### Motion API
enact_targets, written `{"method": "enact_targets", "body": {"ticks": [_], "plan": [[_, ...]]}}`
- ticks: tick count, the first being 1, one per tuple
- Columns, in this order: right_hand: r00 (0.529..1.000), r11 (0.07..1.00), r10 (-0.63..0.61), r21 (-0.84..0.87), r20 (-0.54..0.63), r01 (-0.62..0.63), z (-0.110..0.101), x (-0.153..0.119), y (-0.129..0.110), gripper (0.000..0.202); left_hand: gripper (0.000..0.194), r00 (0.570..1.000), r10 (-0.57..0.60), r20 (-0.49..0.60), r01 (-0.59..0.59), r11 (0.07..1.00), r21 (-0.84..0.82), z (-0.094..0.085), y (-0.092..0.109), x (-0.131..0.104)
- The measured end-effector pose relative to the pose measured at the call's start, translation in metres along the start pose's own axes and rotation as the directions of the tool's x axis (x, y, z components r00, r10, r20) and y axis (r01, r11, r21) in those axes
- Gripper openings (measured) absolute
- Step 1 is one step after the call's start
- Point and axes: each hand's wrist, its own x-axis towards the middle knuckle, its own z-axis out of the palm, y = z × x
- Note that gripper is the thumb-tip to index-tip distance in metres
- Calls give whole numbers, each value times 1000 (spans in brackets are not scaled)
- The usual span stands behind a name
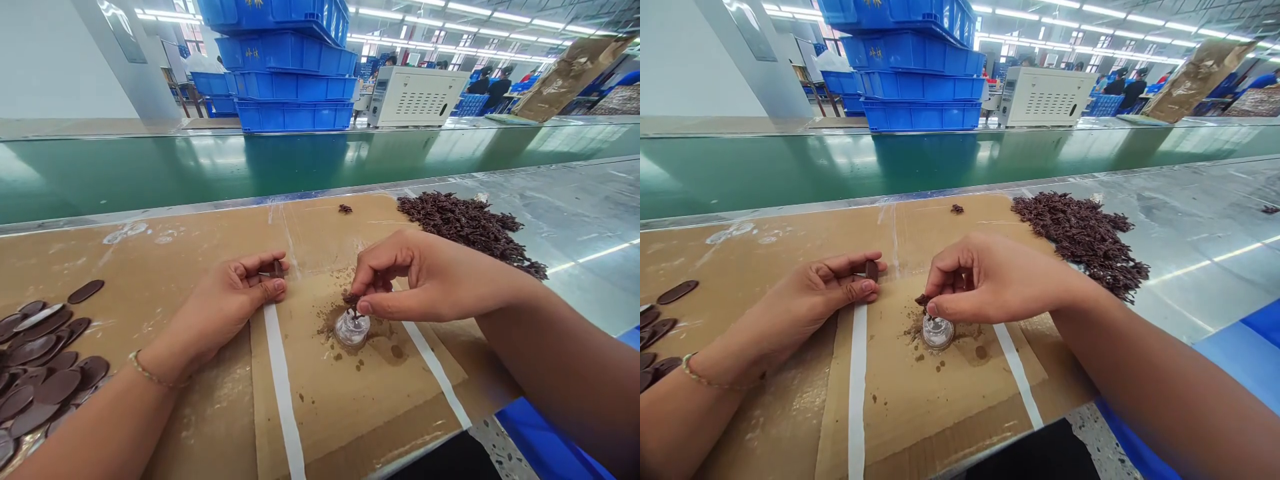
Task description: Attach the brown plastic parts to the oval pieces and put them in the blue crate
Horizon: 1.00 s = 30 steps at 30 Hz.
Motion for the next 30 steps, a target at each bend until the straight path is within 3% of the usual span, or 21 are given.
{"method": "enact_targets", "body": {"ticks": [16, 30], "plan": [[1000, 999, 13, -47, 5, -13, 4, 1, -1, 11, 60, 1000, 23, -18, -22, 999, 45, 2, 3, -1], [998, 997, 57, -58, -14, -58, 1, -1, -1, 13, 64, 999, -22, 42, 20, 999, 28, 1, 6, -2]]}}
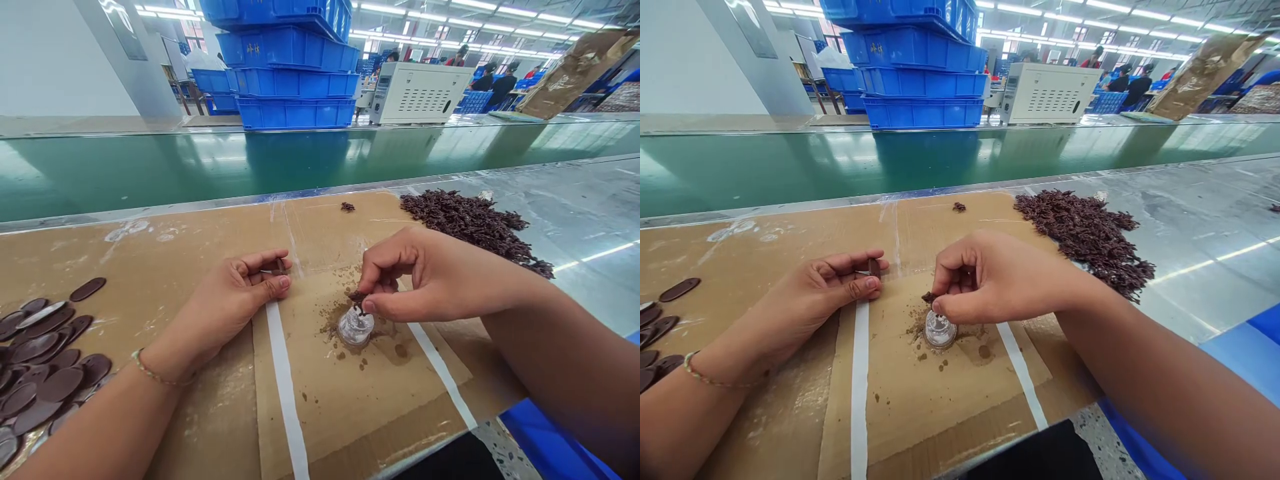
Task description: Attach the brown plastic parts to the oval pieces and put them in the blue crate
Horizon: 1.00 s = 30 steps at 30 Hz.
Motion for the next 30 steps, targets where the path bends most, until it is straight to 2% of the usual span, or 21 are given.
{"method": "enact_targets", "body": {"ticks": [15, 23, 30], "plan": [[1000, 1000, 19, -23, -22, -19, 1, -1, 2, 7, 62, 1000, 23, -11, -23, 999, 28, 0, 0, 0], [999, 1000, 20, -1, -47, -20, 1, -2, 1, 8, 65, 1000, 17, -22, -18, 1000, -22, 2, 0, -1], [999, 998, 21, -54, -28, -22, 1, -2, -2, 7, 64, 999, 28, -20, -29, 999, -35, 2, 0, 0]]}}
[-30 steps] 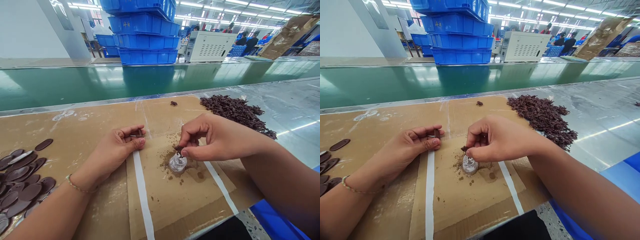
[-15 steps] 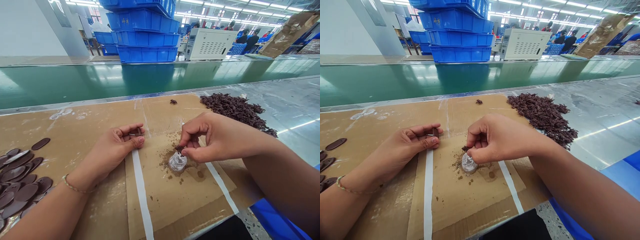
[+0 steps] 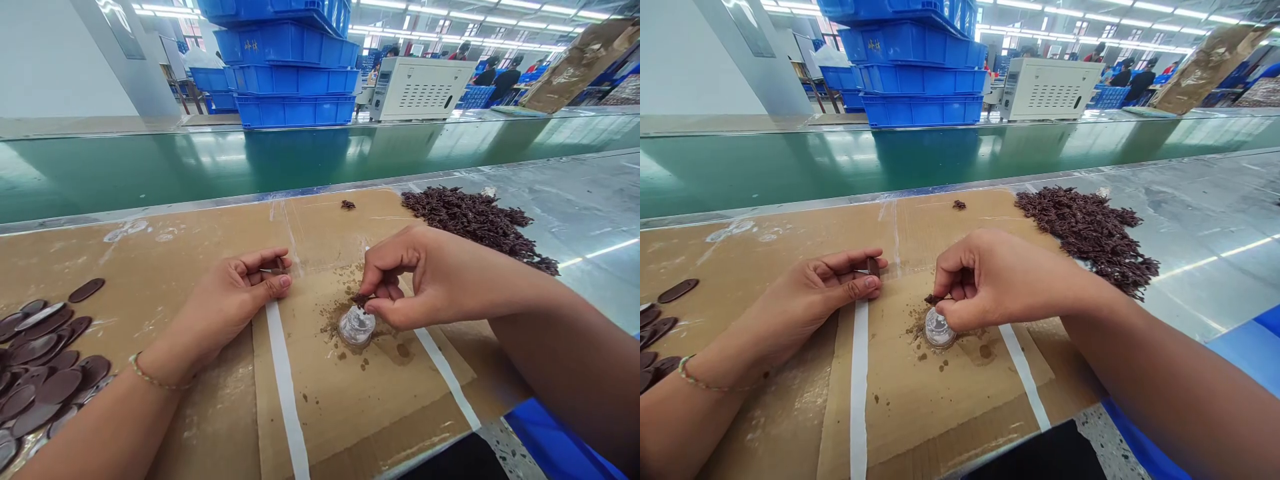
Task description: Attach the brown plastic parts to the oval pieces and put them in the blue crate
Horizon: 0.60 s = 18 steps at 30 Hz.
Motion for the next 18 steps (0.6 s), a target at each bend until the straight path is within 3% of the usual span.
{"method": "enact_targets", "body": {"ticks": [9, 14, 18], "plan": [[999, 998, 6, 59, -34, -4, 0, -1, 1, 7, 62, 999, -18, -28, 17, 999, -40, 1, 4, -2], [973, 935, 59, 354, -222, 24, -2, 2, 0, 9, 59, 1000, -1, -20, -1, 994, -108, 6, 5, -8], [970, 820, 87, 569, -228, 60, -1, 7, 2, 11, 53, 998, 66, 9, -62, 963, -262, 18, 6, -19]]}}
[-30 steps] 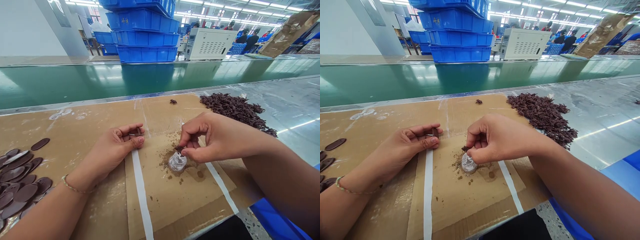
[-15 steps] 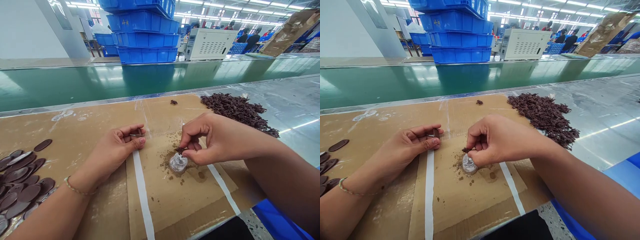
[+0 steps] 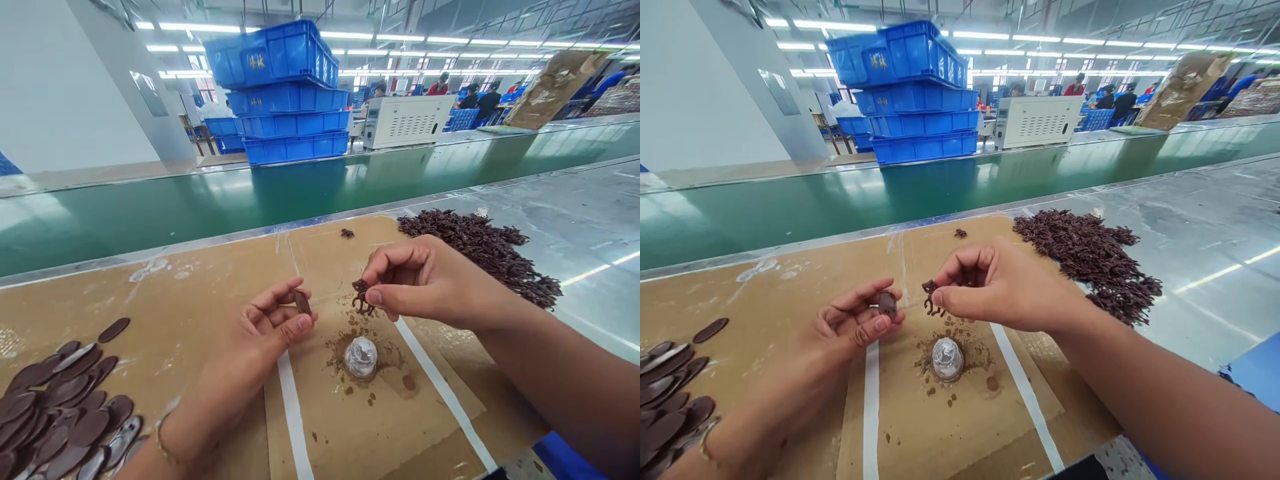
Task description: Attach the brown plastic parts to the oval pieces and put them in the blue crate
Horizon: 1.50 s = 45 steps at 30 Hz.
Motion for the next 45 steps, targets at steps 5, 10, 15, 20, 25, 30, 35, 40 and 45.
{"method": "enact_targets", "body": {"ticks": [5, 10, 15, 20, 25, 30, 35, 40, 45], "plan": [[1000, 996, 9, 92, 4, -10, 1, 1, 6, 16, 39, 998, -34, 47, 39, 993, -115, 14, 1, -14], [1000, 967, 16, 252, 24, -22, 10, 2, 5, 24, 40, 986, -78, 145, 109, 969, -221, 19, -5, -18], [993, 935, 85, 338, 88, -110, 22, 1, 1, 30, 39, 979, -69, 190, 121, 953, -277, 20, -9, -19], [986, 920, 67, 373, 150, -119, 28, -2, 3, 28, 38, 976, -62, 207, 120, 953, -279, 19, -6, -18], [982, 898, 81, 416, 170, -146, 29, -4, 4, 26, 34, 972, -47, 229, 117, 947, -300, 18, -6, -18], [987, 943, 68, 314, 148, -112, 31, -4, 5, 24, 37, 973, -55, 222, 114, 958, -262, 17, -9, -17], [995, 997, 16, 74, 94, -23, 30, -6, 5, 19, 38, 978, -63, 199, 109, 967, -230, 14, -11, -16], [994, 992, -94, -73, 62, 98, 30, -6, 6, 11, 38, 980, -54, 193, 94, 974, -205, 14, -11, -16], [990, 985, -132, -106, 41, 136, 32, -6, 6, 13, 36, 983, -69, 171, 105, 971, -213, 15, -11, -14]]}}
